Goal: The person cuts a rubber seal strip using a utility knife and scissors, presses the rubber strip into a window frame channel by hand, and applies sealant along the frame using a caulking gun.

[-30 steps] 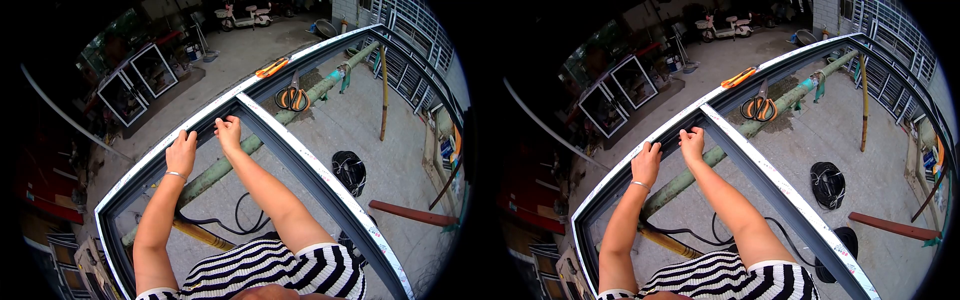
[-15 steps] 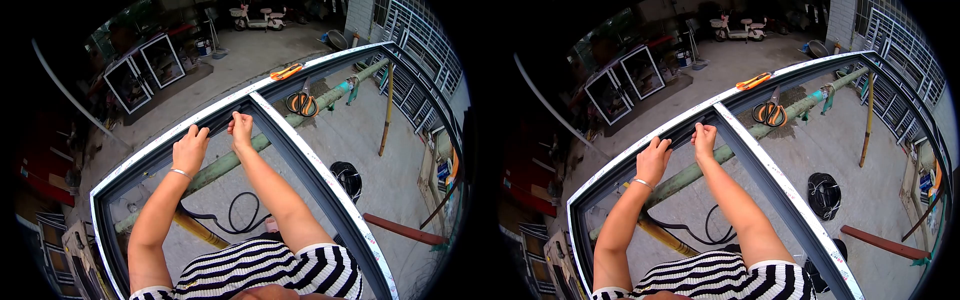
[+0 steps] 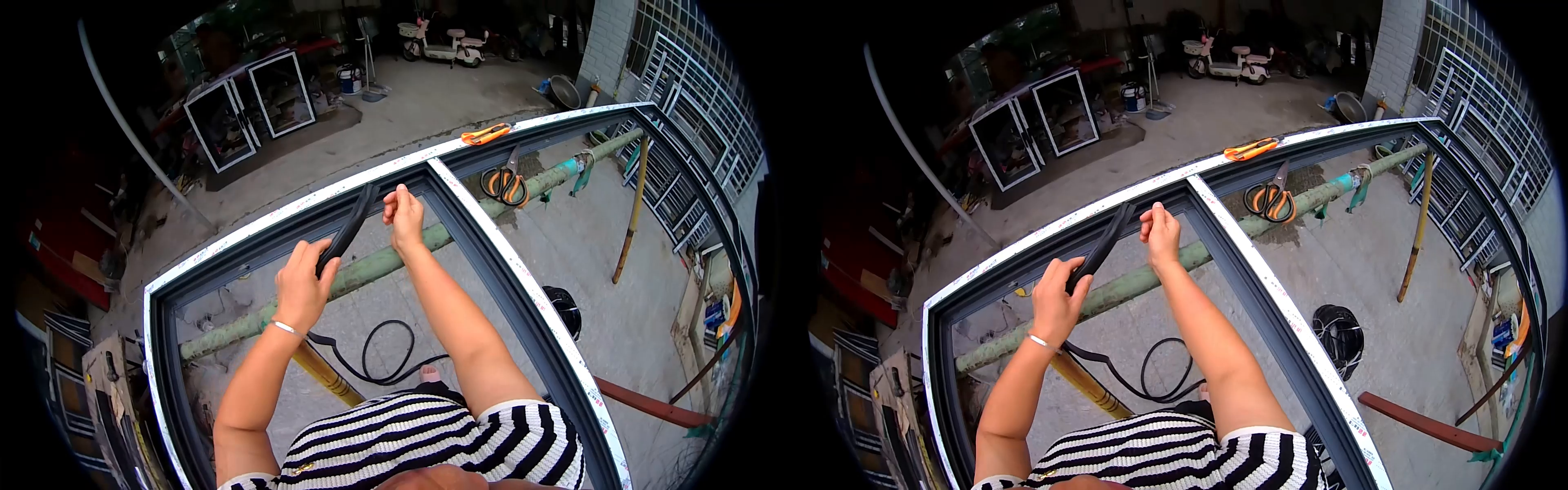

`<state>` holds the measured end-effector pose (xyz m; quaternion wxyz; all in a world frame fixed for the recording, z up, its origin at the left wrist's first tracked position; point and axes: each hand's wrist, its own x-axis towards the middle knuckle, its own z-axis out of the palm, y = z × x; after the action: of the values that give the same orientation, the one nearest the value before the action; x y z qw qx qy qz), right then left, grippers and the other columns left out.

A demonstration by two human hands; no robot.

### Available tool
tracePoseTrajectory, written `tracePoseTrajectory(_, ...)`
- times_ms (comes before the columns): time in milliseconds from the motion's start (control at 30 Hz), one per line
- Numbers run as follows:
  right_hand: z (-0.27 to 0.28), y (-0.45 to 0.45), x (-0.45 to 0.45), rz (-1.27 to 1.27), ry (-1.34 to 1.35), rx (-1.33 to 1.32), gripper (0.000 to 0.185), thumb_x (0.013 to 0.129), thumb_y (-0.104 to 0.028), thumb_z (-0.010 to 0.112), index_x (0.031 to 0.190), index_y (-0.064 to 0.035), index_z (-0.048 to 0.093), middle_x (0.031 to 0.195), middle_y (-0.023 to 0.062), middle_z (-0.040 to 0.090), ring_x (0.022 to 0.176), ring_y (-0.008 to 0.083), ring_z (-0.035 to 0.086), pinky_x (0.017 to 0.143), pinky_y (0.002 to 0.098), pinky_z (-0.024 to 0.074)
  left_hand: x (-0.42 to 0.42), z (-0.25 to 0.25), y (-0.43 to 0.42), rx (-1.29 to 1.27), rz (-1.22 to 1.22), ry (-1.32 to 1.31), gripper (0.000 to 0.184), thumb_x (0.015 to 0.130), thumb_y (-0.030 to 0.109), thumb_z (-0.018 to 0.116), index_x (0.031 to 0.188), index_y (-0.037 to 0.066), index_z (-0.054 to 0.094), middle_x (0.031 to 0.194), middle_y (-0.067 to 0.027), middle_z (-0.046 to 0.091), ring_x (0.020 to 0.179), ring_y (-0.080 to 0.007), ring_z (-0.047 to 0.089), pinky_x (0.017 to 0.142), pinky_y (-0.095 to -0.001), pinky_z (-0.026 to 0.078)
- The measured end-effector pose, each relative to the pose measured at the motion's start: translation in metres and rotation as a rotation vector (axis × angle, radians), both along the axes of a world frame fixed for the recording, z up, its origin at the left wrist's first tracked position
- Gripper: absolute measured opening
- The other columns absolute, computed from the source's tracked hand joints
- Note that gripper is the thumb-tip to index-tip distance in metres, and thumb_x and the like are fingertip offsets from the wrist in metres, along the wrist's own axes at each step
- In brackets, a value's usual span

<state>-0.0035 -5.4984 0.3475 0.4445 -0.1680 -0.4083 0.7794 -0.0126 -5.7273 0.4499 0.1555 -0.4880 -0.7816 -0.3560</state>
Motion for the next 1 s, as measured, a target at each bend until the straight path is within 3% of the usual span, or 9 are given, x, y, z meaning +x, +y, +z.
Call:
tracePoseTrajectory(167,0.010,-0.002,0.003,0.036,-0.109,0.066,0.041,0.099,-0.038,0.051,0.095,-0.0009,0.070,0.064,0.0046,0.064,0.054,0.0092,0.055,0.053,0.0225,0.0439,0.013,-0.005,-0.046,0.171,0.013,-0.070,0.026,0.078,0.008,0.074,0.103,0.002,0.068,0.077,-0.0098,0.059,0.065,-0.0236,0.059,0.058,-0.0327,0.047)
tracePoseTrajectory(300,0.001,0.001,-0.005,0.044,-0.108,0.144,0.024,0.096,-0.029,0.059,0.089,-0.0101,0.047,0.064,0.0023,0.052,0.050,0.0113,0.052,0.045,0.0244,0.0443,0.028,-0.007,-0.079,0.198,-0.013,-0.147,0.029,0.081,0.009,0.074,0.107,0.003,0.066,0.081,-0.0108,0.060,0.070,-0.0234,0.059,0.061,-0.0319,0.047)
tracePoseTrajectory(433,-0.009,0.009,-0.008,0.142,-0.082,0.153,0.014,0.097,-0.020,0.056,0.090,-0.0099,0.050,0.063,0.0009,0.049,0.050,0.0111,0.050,0.046,0.0225,0.0417,0.037,-0.014,-0.109,0.252,-0.009,-0.239,0.034,0.086,0.013,0.070,0.115,0.003,0.058,0.090,-0.0110,0.057,0.074,-0.0248,0.060,0.065,-0.0324,0.049)
tracePoseTrajectory(567,-0.018,0.017,-0.011,0.195,-0.116,0.154,0.013,0.096,-0.012,0.057,0.106,-0.0046,0.059,0.066,0.0006,0.054,0.053,0.0086,0.051,0.048,0.0196,0.0429,0.042,-0.019,-0.136,0.304,0.060,-0.267,0.033,0.087,0.012,0.069,0.116,0.001,0.057,0.091,-0.0108,0.057,0.076,-0.0220,0.061,0.067,-0.0307,0.049)
tracePoseTrajectory(767,-0.010,0.010,-0.010,0.180,-0.236,0.204,0.015,0.094,-0.010,0.060,0.105,-0.0018,0.064,0.071,0.0003,0.060,0.055,0.0055,0.053,0.050,0.0167,0.0436,0.044,-0.031,-0.159,0.396,0.119,-0.323,0.034,0.088,0.012,0.068,0.117,0.000,0.056,0.090,-0.0098,0.057,0.077,-0.0181,0.060,0.068,-0.0282,0.048)
tracePoseTrajectory(1000,-0.032,0.030,-0.014,0.240,-0.085,0.200,0.008,0.097,-0.011,0.054,0.104,-0.0075,0.057,0.072,0.0007,0.056,0.058,0.0091,0.054,0.051,0.0187,0.0441,0.050,-0.028,-0.172,0.440,0.152,-0.295,0.033,0.086,0.012,0.071,0.115,0.001,0.062,0.084,-0.0083,0.057,0.069,-0.0166,0.054,0.061,-0.0281,0.044)
